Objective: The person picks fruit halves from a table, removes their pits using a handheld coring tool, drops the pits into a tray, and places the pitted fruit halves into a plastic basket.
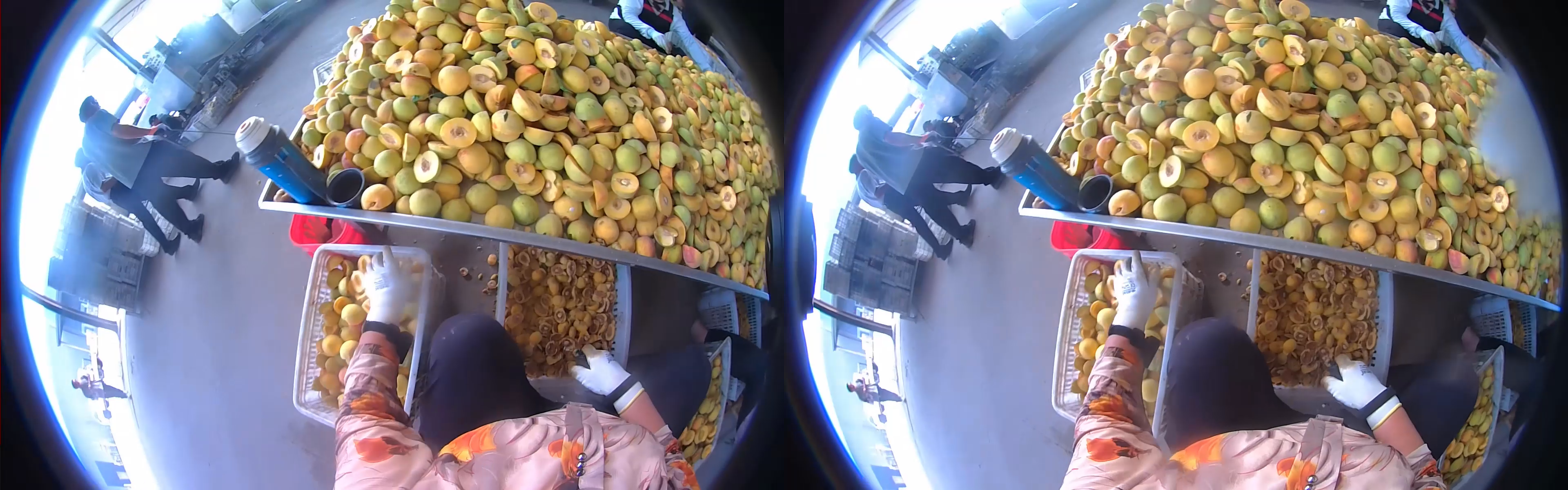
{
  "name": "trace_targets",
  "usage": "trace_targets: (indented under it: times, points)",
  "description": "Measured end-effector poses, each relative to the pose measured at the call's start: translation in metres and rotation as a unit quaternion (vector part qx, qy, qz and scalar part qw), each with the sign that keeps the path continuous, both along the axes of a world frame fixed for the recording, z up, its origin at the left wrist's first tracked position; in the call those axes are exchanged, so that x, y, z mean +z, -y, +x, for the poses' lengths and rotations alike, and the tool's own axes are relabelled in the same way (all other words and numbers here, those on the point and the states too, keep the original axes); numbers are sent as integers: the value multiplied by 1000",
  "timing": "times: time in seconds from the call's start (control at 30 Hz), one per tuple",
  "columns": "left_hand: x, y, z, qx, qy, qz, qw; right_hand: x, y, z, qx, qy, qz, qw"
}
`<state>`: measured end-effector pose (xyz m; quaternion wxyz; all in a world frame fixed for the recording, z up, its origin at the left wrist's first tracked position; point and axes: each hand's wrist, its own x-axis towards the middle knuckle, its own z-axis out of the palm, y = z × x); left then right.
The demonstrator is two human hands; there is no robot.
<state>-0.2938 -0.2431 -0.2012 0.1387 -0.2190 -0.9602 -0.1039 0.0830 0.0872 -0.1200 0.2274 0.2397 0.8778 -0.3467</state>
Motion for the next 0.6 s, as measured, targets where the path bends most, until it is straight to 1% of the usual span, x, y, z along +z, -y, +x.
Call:
trace_targets:
  times: [0.03, 0.07, 0.13, 0.2, 0.23, 0.27, 0.33, 0.43, 0.47, 0.53, 0.6]
  points:
    - [-50, 0, -2, -2, 75, 0, 997, -2, -1, 1, -6, -10, -9, 1000]
    - [-88, -4, 2, -8, 147, 1, 989, -7, -2, 3, -14, -23, -14, 1000]
    - [-57, -37, 22, 52, 255, -26, 965, -19, -11, 8, -1, -2, 21, 1000]
    - [-82, -25, 13, 28, 260, 49, 964, -17, -12, 3, -7, 6, 17, 1000]
    - [-78, -26, 12, 44, 283, 55, 957, -20, -13, 0, -3, 17, 11, 1000]
    - [-82, -26, 7, 50, 293, 26, 955, -21, -14, -4, -2, 10, 10, 1000]
    - [-62, -31, 11, 70, 305, 0, 950, -15, -8, -9, 3, -3, 1, 1000]
    - [-24, -23, 12, 23, 330, 16, 943, -14, -8, -5, 25, -42, -14, 999]
    - [-9, -23, 20, 9, 212, 27, 977, -16, -10, -1, 33, -48, -15, 998]
    - [32, -22, 15, -4, 204, 103, 973, -9, -8, 1, 18, -71, -16, 997]
    - [123, -52, 32, -44, 59, 156, 985, 1, -9, 0, -14, -97, -21, 995]
